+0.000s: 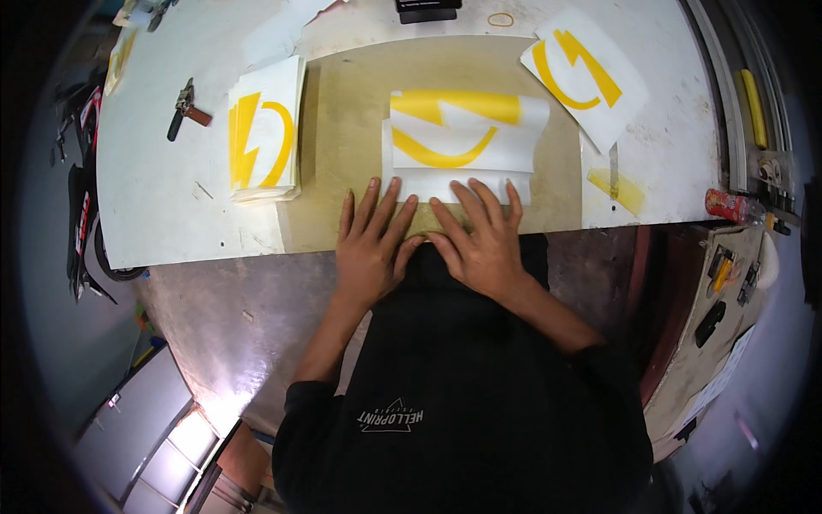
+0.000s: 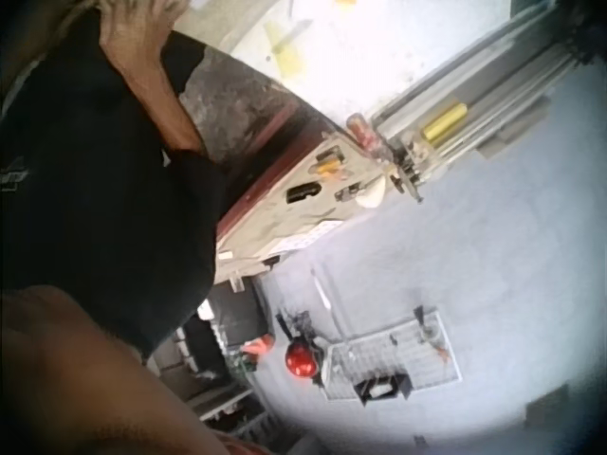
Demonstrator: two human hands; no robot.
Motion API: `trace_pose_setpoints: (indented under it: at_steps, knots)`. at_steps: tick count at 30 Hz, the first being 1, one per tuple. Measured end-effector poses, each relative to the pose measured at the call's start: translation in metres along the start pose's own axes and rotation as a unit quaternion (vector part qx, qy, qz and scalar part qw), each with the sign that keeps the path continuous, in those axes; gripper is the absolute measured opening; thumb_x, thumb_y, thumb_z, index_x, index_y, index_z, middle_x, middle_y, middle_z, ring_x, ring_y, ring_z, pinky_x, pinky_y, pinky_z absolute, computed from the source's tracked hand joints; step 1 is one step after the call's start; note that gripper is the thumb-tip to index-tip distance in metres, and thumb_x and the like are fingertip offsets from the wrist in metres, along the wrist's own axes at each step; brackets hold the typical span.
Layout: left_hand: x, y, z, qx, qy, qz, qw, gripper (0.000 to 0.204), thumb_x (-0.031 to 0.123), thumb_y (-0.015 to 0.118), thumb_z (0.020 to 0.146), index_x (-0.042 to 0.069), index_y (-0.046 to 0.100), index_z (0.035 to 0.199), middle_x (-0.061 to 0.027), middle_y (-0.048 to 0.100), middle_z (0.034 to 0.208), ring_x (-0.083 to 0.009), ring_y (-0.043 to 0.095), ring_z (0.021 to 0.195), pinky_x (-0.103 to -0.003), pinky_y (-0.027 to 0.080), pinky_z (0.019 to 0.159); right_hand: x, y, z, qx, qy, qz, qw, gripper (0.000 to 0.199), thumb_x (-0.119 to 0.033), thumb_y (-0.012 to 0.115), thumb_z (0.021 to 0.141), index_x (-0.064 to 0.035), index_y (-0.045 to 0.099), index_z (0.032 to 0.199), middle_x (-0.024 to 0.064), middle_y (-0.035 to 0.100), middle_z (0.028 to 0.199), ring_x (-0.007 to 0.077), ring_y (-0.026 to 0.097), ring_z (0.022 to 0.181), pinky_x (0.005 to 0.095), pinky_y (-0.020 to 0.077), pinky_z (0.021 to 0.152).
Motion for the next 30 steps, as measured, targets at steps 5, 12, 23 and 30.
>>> trace_pose_setpoints:
  at_steps: [5,12,23,30]
  knots:
    - [-0.001,-0.001,-0.005,0.008,-0.016,-0.020,1.000,0.054,0.033,0.073,0.096,0.017,0.062,0.147,-0.0140,0.047,0.162,-0.0398,0.038,0.152,-0.059,0.026,0.124,0.057,-0.030,-0.042,0.027,0.033,-0.066,0.997,0.036,-0.032,0.080,0.088,-0.0148,0.076,0.119,0.0117,0.061,0.138,0.0330,0.054,0.130,0.0654,0.0202,0.118]
    - [0.001,-0.003,0.002,0.005,-0.008,-0.023,1.000,0.054,0.032,0.076,0.093,0.016,0.065,0.144,-0.0144,0.048,0.161,-0.0405,0.039,0.151,-0.059,0.026,0.124,0.013,-0.018,-0.027,0.099,-0.022,0.014,0.995,0.039,-0.028,0.083,0.085,-0.0050,0.074,0.116,0.0147,0.065,0.133,0.0355,0.059,0.125,0.0548,0.0399,0.111]
    - [0.011,0.008,-0.017,0.136,0.001,-0.088,0.987,0.053,0.021,0.077,0.090,0.007,0.066,0.140,-0.0173,0.055,0.154,-0.0420,0.047,0.145,-0.055,0.035,0.120,0.025,-0.012,-0.017,0.036,-0.021,0.031,0.999,0.042,-0.021,0.081,0.087,-0.0032,0.070,0.123,0.0142,0.065,0.137,0.0350,0.058,0.131,0.0560,0.0375,0.116]
    - [0.045,0.020,0.018,0.059,0.021,-0.072,0.995,0.045,0.020,0.072,0.094,0.003,0.067,0.135,-0.0162,0.057,0.151,-0.0354,0.050,0.144,-0.055,0.034,0.121,0.101,-0.057,0.019,0.155,0.211,0.236,0.936,0.070,-0.012,0.075,0.094,0.0003,0.043,0.154,0.0200,0.061,0.135,0.0291,0.062,0.121,0.0406,0.0474,0.106]
Point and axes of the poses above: each hand's wrist, its own z-axis towards the middle knuckle, its own y-axis out of the palm, x = y × z, the point moved 4 cm from there along z, towards the middle knuckle
